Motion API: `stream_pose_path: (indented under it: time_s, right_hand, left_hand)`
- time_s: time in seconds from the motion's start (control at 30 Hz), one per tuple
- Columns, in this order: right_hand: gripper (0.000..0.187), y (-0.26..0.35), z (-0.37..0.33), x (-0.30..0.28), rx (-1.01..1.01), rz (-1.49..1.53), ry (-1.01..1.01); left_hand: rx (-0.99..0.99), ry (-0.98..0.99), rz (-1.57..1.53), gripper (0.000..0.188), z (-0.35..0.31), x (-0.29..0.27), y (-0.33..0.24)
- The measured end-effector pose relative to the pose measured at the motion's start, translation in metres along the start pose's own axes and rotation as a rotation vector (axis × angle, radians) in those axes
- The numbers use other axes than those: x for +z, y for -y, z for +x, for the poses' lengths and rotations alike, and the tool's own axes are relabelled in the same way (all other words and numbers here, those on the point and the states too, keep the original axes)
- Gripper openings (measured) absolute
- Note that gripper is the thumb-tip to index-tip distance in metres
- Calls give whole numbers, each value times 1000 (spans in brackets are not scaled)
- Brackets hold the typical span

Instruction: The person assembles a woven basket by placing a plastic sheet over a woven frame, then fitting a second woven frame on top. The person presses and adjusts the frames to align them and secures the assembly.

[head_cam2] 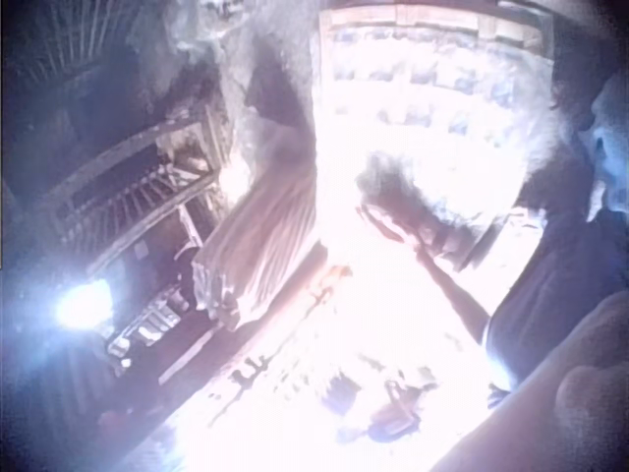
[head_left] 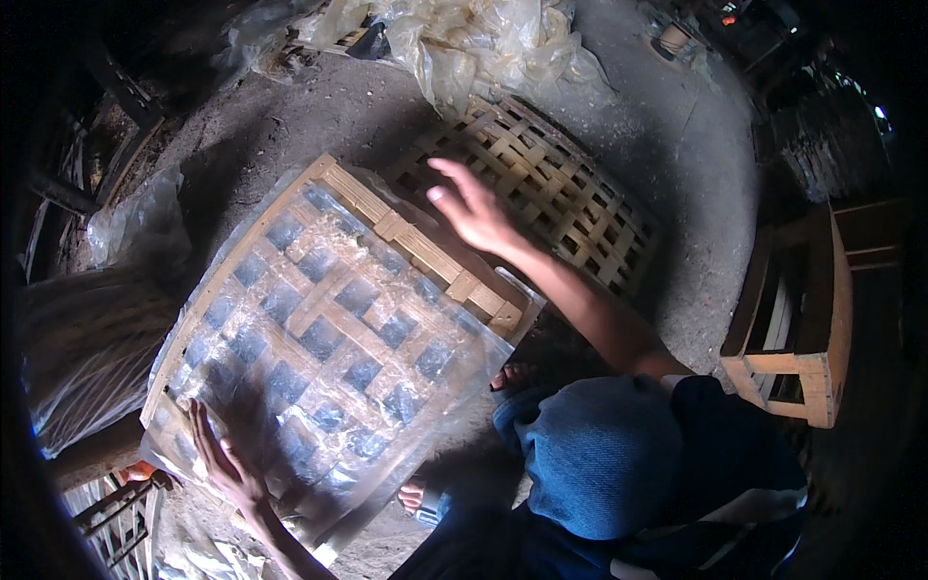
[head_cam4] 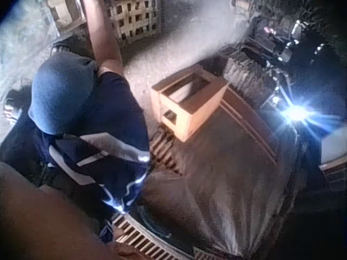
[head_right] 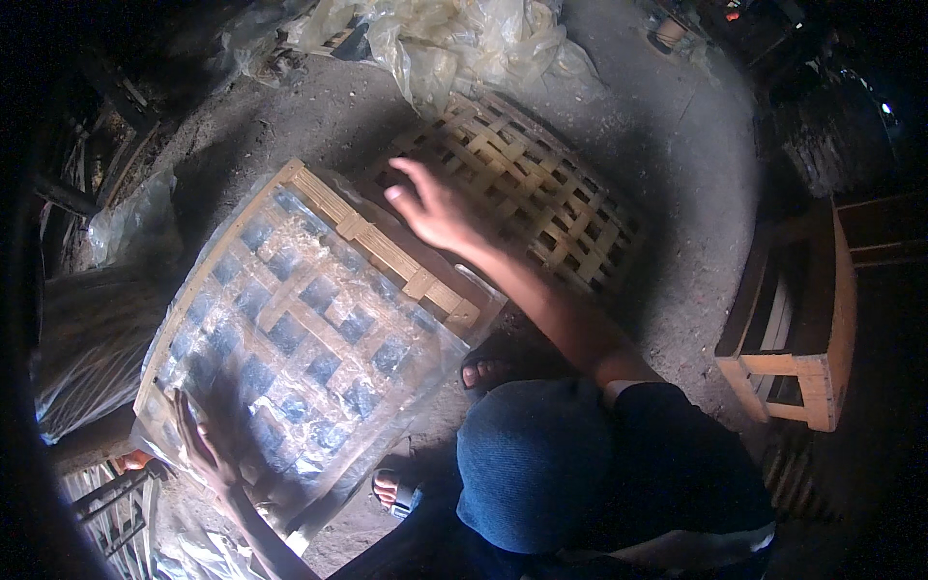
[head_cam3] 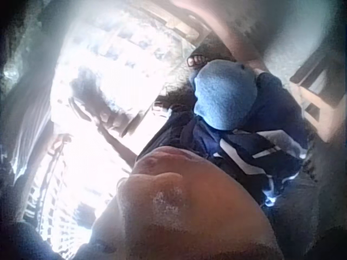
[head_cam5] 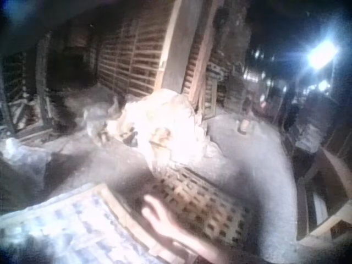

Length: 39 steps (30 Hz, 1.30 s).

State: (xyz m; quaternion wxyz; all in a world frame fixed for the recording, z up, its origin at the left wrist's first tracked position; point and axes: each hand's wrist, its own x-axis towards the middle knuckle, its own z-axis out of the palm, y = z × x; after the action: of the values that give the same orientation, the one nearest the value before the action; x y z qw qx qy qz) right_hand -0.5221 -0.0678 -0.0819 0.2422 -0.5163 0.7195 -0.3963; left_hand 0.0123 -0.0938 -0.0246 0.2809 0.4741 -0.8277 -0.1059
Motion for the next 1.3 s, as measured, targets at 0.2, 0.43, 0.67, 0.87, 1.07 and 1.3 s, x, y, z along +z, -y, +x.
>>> stream_pose_path:
  time_s: [0.2, 0.43, 0.67, 0.87, 1.07, 1.3]
  right_hand:
    - [71, -129, -63, -15, 5, -731, 6]
    - [64, -172, -83, -25, -103, -744, -40]
    - [52, -64, -60, -135, -195, -729, -214]
    - [52, -72, -11, -339, 265, -1218, -350]
    - [60, -90, 22, -356, 307, -1272, -339]
    - [64, -40, 26, -355, 327, -1225, -336]
  left_hand:
    - [-30, -195, -15, 68, -2, -24, -8]
    - [33, -222, 178, 47, 0, -25, -2]
    - [66, -238, 290, 43, -4, -53, -10]
    - [21, -305, 193, 40, -12, -47, 12]
    - [126, -273, 302, 37, -8, -50, 12]
    - [66, -257, 294, 39, -23, -78, 17]
